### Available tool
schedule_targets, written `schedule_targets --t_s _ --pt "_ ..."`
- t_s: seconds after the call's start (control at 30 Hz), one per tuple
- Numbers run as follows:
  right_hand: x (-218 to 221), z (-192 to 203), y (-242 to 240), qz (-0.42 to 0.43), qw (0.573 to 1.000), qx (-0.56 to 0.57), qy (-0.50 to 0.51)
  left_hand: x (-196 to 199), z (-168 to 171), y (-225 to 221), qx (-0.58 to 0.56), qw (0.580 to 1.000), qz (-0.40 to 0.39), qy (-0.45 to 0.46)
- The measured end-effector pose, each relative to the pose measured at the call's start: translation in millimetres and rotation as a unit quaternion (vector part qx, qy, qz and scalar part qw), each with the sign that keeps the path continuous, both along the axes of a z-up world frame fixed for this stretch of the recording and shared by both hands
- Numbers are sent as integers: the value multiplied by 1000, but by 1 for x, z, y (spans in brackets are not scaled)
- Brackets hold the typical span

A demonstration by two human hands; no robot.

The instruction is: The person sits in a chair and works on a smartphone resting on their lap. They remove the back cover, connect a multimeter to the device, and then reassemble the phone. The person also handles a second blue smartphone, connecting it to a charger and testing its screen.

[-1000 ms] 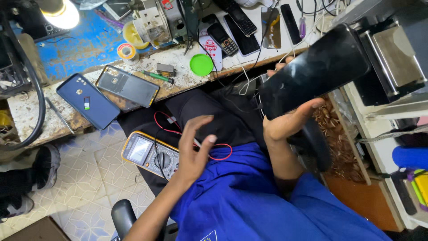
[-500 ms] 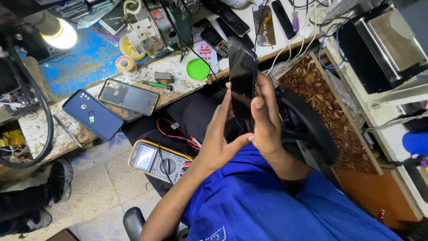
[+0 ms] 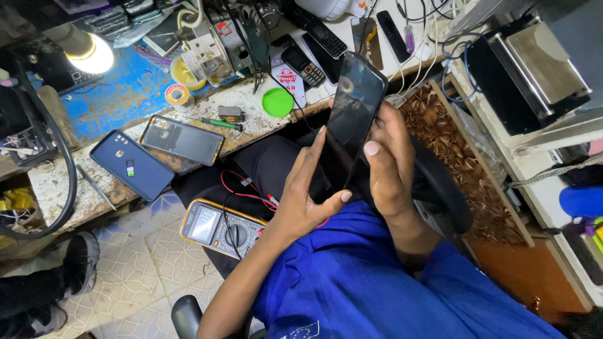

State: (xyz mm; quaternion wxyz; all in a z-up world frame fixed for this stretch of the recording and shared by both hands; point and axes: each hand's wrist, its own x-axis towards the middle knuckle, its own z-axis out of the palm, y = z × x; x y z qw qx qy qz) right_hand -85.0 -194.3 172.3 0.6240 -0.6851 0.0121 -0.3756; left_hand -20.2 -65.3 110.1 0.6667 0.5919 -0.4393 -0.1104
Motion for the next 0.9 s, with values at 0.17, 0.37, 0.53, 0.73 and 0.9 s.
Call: schedule_targets --t_s 0.17,0.37,0.53,0.73,0.9 --pt "1 6 2 7 1000 -17 -11 2 -2 0 1 1000 0 -2" --pt "1 4 -1 15 999 -29 -21 4 -4 0 1 1000 -4 -4" --pt "1 4 -3 16 999 -39 -17 5 -6 -1 -1 1000 -6 -3" --pt "-1 -9 -13 15 997 -73 -23 6 -6 1 0 1000 -9 -3" --pt "0 -8 -13 8 995 -92 -24 5 -7 1 1 1000 -4 -4"
